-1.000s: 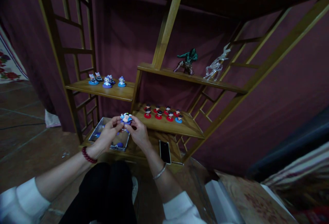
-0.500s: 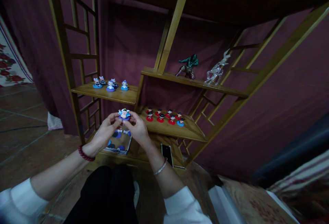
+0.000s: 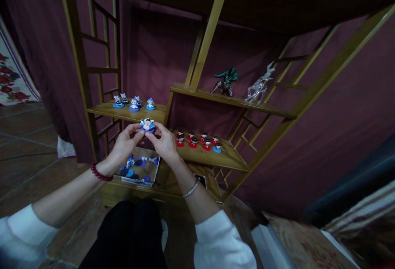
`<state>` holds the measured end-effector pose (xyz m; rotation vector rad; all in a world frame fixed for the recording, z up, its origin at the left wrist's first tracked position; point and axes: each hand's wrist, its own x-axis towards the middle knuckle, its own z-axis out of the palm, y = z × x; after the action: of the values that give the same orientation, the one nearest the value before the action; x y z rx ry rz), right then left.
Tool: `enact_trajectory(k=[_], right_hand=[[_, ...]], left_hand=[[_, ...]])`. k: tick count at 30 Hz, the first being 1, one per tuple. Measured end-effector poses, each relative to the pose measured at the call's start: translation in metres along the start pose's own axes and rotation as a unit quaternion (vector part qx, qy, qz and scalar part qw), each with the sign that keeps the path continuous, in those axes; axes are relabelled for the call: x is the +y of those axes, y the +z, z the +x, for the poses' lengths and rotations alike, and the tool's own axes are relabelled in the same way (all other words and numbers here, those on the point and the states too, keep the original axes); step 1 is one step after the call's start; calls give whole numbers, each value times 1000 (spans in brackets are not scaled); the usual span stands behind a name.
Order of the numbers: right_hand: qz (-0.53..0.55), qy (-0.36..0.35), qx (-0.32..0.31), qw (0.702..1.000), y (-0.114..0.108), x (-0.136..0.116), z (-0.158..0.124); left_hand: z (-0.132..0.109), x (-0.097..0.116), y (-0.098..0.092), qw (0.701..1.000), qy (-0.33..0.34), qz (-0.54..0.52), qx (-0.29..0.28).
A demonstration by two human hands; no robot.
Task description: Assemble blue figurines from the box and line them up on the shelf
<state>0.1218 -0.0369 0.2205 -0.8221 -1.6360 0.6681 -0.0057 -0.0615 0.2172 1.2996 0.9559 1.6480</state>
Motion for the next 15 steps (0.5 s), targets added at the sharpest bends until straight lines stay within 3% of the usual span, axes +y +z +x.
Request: enact_trajectory(k=[6,15], right_hand=[[-9,-11,4,1000,2,-2,13],[-14,-37,6,999,8,0,26]], left_hand=[[12,7,-2,1000,5,22,12],[28,0,-7,997,42,68,15]])
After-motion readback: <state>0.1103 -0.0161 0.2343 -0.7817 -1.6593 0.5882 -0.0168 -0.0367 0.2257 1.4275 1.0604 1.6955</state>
